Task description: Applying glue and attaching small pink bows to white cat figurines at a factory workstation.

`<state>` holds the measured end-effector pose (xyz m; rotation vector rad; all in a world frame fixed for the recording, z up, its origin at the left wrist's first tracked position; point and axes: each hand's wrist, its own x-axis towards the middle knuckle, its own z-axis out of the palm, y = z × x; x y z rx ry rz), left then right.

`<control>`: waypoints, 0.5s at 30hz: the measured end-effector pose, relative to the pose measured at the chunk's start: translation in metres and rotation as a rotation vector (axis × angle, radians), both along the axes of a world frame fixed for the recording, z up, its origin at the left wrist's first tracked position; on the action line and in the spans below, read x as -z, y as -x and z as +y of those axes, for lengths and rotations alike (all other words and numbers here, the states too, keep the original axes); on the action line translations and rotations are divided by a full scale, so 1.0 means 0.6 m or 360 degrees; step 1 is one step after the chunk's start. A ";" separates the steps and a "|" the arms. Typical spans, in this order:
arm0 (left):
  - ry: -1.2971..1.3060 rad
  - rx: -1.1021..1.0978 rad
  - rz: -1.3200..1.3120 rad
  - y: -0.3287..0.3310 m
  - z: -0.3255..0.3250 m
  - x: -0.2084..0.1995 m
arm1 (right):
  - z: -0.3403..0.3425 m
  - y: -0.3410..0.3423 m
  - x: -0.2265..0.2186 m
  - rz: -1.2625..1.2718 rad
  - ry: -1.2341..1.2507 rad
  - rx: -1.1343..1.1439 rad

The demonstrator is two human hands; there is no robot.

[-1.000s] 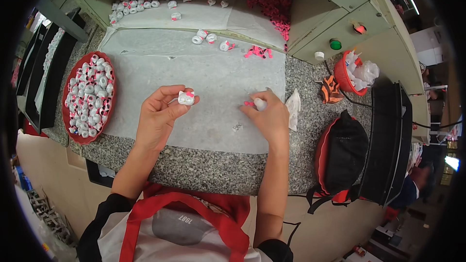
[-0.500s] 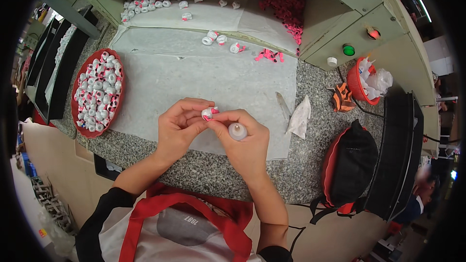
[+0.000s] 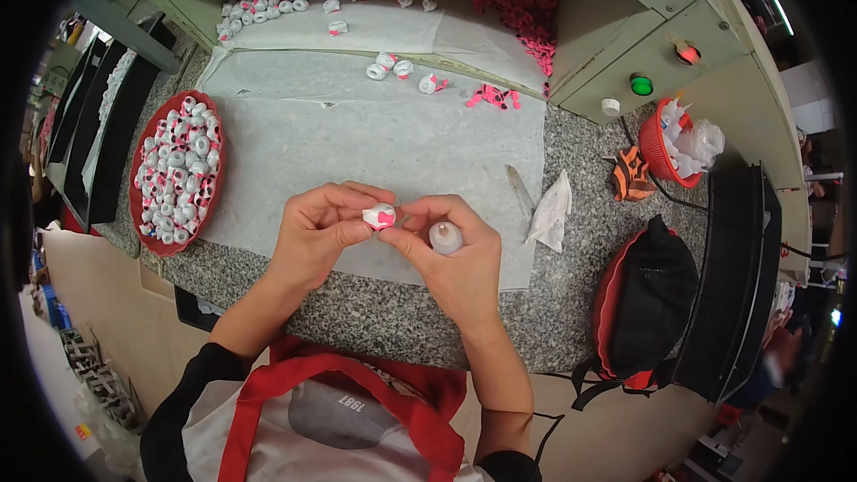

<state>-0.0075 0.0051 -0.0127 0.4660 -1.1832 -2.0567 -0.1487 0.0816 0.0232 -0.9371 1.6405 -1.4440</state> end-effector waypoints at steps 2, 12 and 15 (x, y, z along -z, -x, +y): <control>-0.0016 -0.0024 -0.0064 0.004 0.005 -0.008 | -0.003 0.001 0.001 -0.0105 -0.0012 -0.0064; -0.0158 -0.0147 -0.0270 0.012 0.005 0.015 | -0.018 0.011 0.040 -0.0057 -0.0125 -0.0129; -0.0483 -0.0149 -0.0023 0.010 0.003 0.004 | -0.018 0.000 0.034 0.0179 0.0096 -0.0078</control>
